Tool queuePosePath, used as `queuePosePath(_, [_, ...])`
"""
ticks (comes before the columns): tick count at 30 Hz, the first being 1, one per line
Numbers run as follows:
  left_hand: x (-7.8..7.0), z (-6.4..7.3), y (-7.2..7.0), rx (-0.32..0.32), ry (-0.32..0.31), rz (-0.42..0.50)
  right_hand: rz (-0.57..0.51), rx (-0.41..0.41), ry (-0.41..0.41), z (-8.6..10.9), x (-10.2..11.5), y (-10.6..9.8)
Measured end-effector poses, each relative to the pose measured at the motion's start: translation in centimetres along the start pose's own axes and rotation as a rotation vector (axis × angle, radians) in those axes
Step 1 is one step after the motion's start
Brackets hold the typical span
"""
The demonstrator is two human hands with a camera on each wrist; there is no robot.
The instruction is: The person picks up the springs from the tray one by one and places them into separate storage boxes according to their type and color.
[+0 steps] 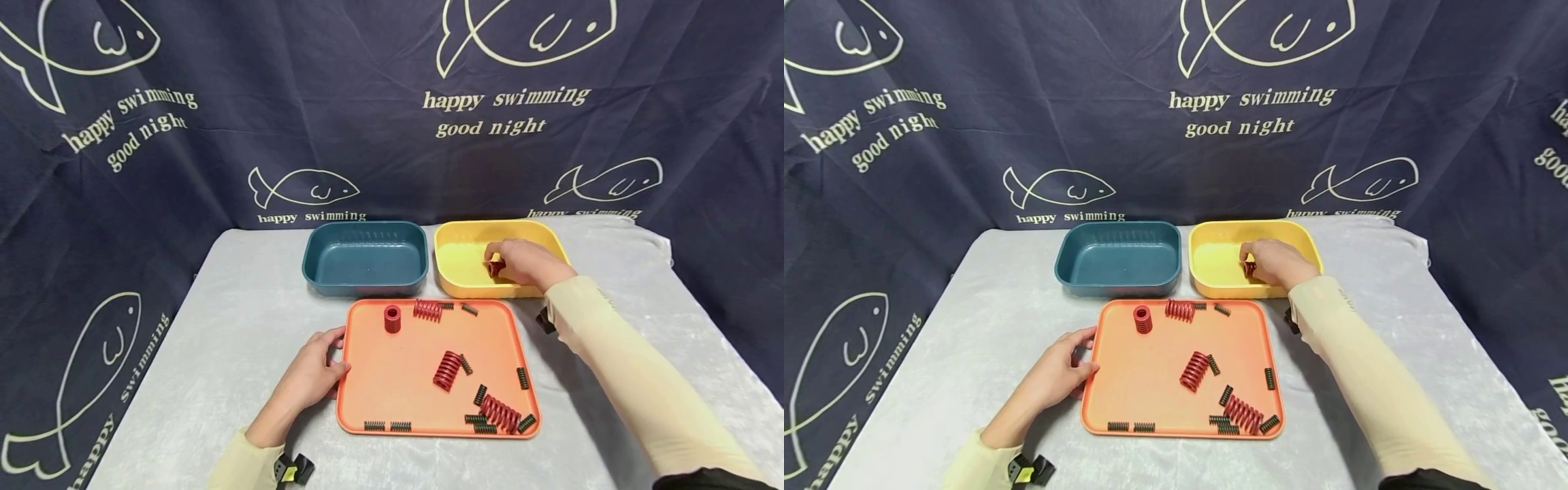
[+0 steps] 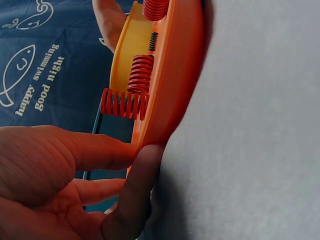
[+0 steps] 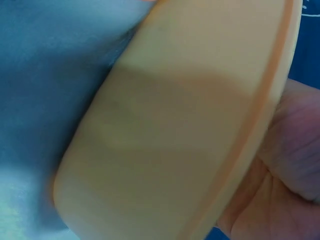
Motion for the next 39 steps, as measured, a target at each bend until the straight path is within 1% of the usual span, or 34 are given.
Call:
queuePosePath(7, [0.0,0.0,0.1,0.006,-0.009,0.024,0.034,-0.042,-0.032,1.0,1.2,-1.5])
queuePosePath(12, [0.0,0.0,0.1,0.005,-0.01,0.014,0.047,-0.068,-0.049,1.2,1.8,-2.1])
queuePosePath(16, [-0.1,-0.1,0.1,-0.001,-0.004,-0.001,0.034,-0.136,-0.072,1.7,3.0,-3.0])
queuePosePath(18, [-0.1,-0.1,0.1,-0.002,0.0,0.006,0.023,-0.171,-0.089,2.0,3.9,-3.4])
queuePosePath(21, [0.0,-0.1,0.2,0.0,0.002,0.027,0.013,-0.197,-0.111,2.5,5.4,-3.8])
queuePosePath(24, [0.0,-0.1,0.2,0.0,0.004,0.04,0.003,-0.204,-0.137,2.9,6.9,-3.9])
queuePosePath(30, [-0.1,-0.1,0.1,-0.004,0.012,0.036,-0.014,-0.208,-0.203,3.7,9.7,-3.7])
queuePosePath(39, [-0.1,0.1,0.1,-0.004,0.01,0.04,0.022,-0.282,-0.317,4.7,13.3,-2.3])
Point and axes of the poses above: each hand's wrist, its own z-axis away from the middle knuckle, its own y-axis out of the palm, x = y × z, the point moved 9 cm from there along -z, towards the middle knuckle, and after that the axes turned 8 degrees about -z, right-handed, at the moved point
